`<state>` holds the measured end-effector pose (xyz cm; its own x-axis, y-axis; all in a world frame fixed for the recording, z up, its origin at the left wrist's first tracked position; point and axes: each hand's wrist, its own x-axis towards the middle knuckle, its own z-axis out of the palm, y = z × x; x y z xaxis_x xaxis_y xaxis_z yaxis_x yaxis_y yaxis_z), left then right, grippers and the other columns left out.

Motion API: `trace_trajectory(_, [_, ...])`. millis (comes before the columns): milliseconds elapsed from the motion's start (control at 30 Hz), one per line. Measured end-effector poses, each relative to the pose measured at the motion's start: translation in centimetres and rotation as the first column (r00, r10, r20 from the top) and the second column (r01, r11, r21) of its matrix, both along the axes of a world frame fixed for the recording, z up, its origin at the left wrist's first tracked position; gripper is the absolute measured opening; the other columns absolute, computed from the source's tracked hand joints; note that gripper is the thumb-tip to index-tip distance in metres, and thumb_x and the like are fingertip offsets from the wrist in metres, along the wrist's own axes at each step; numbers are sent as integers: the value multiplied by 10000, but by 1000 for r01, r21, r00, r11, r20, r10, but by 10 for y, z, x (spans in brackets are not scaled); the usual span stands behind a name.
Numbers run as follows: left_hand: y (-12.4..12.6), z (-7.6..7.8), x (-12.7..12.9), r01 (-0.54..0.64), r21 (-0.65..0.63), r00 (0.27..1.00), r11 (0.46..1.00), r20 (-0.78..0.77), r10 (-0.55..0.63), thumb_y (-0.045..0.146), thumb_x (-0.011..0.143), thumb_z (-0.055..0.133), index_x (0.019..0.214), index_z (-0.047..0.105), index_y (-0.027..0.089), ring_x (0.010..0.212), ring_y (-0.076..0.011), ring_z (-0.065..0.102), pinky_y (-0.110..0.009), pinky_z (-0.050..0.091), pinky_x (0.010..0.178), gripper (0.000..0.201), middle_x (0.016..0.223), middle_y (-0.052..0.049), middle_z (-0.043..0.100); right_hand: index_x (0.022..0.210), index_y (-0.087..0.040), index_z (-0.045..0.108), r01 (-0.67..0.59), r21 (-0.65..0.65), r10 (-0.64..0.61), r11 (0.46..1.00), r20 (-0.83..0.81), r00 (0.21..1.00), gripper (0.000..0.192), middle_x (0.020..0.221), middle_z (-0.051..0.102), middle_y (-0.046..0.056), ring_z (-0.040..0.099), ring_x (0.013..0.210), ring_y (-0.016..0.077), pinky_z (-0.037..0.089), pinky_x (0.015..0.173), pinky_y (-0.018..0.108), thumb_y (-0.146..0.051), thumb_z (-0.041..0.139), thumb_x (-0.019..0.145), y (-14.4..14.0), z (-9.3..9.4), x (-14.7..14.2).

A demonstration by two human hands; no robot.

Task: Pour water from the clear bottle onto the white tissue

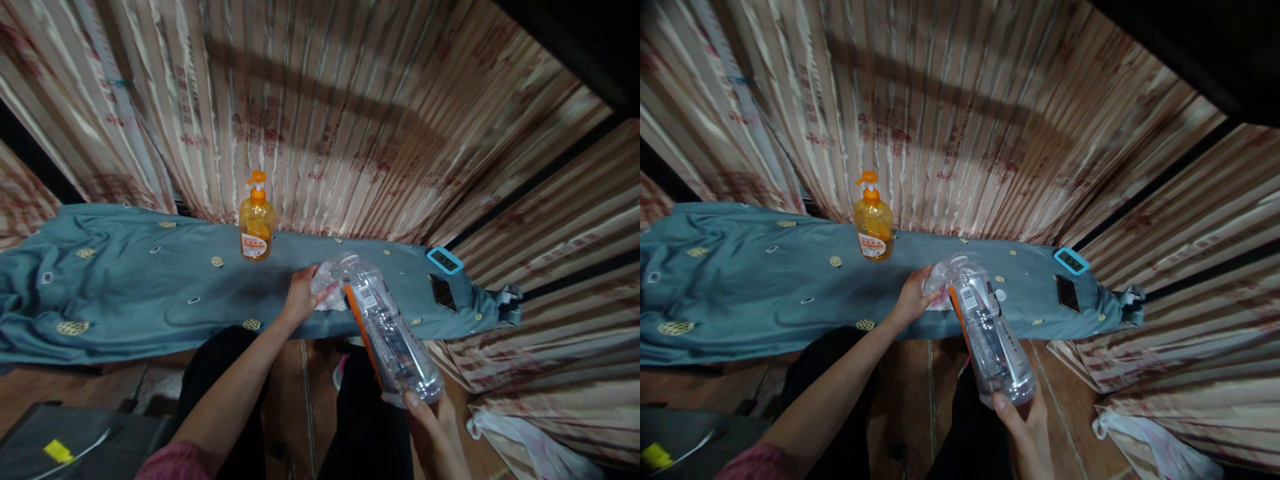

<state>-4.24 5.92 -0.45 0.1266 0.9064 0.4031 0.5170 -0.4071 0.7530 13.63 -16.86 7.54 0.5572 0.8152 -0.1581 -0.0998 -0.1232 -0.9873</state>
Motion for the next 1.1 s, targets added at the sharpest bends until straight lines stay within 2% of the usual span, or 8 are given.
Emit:
trace_trajectory(67, [0, 3, -1, 10, -16, 1000, 1000, -18, -10, 216, 732, 802, 1256, 592, 190, 1091, -292, 654, -448, 516, 985, 566, 1169, -114, 696, 1259, -209, 608, -12, 9, 12, 1000, -12, 1000, 711, 1107, 749, 95, 621, 1131, 385, 320, 1097, 605, -532, 819, 661, -2, -4, 4])
trace_trajectory(233, [0, 7, -1, 23, -41, 999, 999, -29, -24, 210, 743, 781, 1215, 612, 183, 1111, -296, 644, -450, 508, 999, 502, 1172, -116, 697, 1292, -221, 623, -24, 39, 23, 999, 20, 1000, 646, 1107, 748, 97, 660, 1084, 353, 491, 969, 522, -471, 795, 721, -4, -11, 13])
trace_trajectory(333, [0, 8, 0, 20, -56, 999, 998, -41, -23, 202, 748, 772, 1206, 613, 178, 1113, -296, 639, -448, 506, 1001, 486, 1172, -118, 695, 1333, -229, 602, -37, 51, 36, 998, 19, 999, 658, 1136, 744, 99, 674, 1065, 345, 530, 919, 498, -454, 782, 741, -4, -12, 16])
trace_trajectory(600, [0, 9, 0, 22, -37, 999, 999, -41, -24, 201, 743, 779, 1182, 621, 185, 1099, -293, 649, -441, 518, 993, 467, 1151, -113, 701, 1331, -225, 608, -3, 48, 3, 999, 7, 1000, 689, 1133, 743, 111, 680, 1050, 356, 548, 890, 516, -458, 806, 713, -3, -8, 17])
trace_trajectory(733, [0, 11, 0, 13, -39, 999, 999, -39, -15, 197, 733, 790, 1164, 629, 186, 1086, -290, 654, -436, 523, 983, 460, 1121, -104, 707, 1290, -258, 619, -33, 56, 34, 998, -16, 999, 616, 1093, 749, 68, 686, 1032, 323, 540, 895, 484, -454, 793, 733, -4, -7, 16])
trace_trajectory(833, [-1, 12, 0, 9, -39, 999, 999, -38, -11, 198, 723, 803, 1163, 629, 185, 1081, -286, 654, -430, 526, 974, 473, 1111, -99, 708, 1222, -238, 651, -31, 41, 32, 999, -20, 999, 571, 1070, 741, 78, 674, 1031, 332, 532, 890, 502, -469, 796, 720, -4, -8, 16])
trace_trajectory(933, [-1, 14, 0, 13, -41, 999, 999, -46, -15, 198, 719, 803, 1156, 631, 181, 1053, -284, 660, -426, 533, 954, 469, 1088, -93, 712, 1213, -230, 645, -31, 28, 31, 999, -28, 999, 575, 1076, 732, 83, 662, 1053, 344, 496, 945, 540, -471, 797, 713, -4, -9, 17])
trace_trajectory(1100, [-2, 15, -1, 14, -45, 999, 999, -38, -16, 220, 679, 844, 1151, 635, 172, 1032, -291, 667, -426, 541, 938, 518, 1078, -97, 712, 1302, -218, 608, -13, 44, 12, 999, 29, 1000, 674, 1148, 722, 109, 635, 1127, 383, 434, 1029, 599, -477, 798, 710, -4, -6, 16])
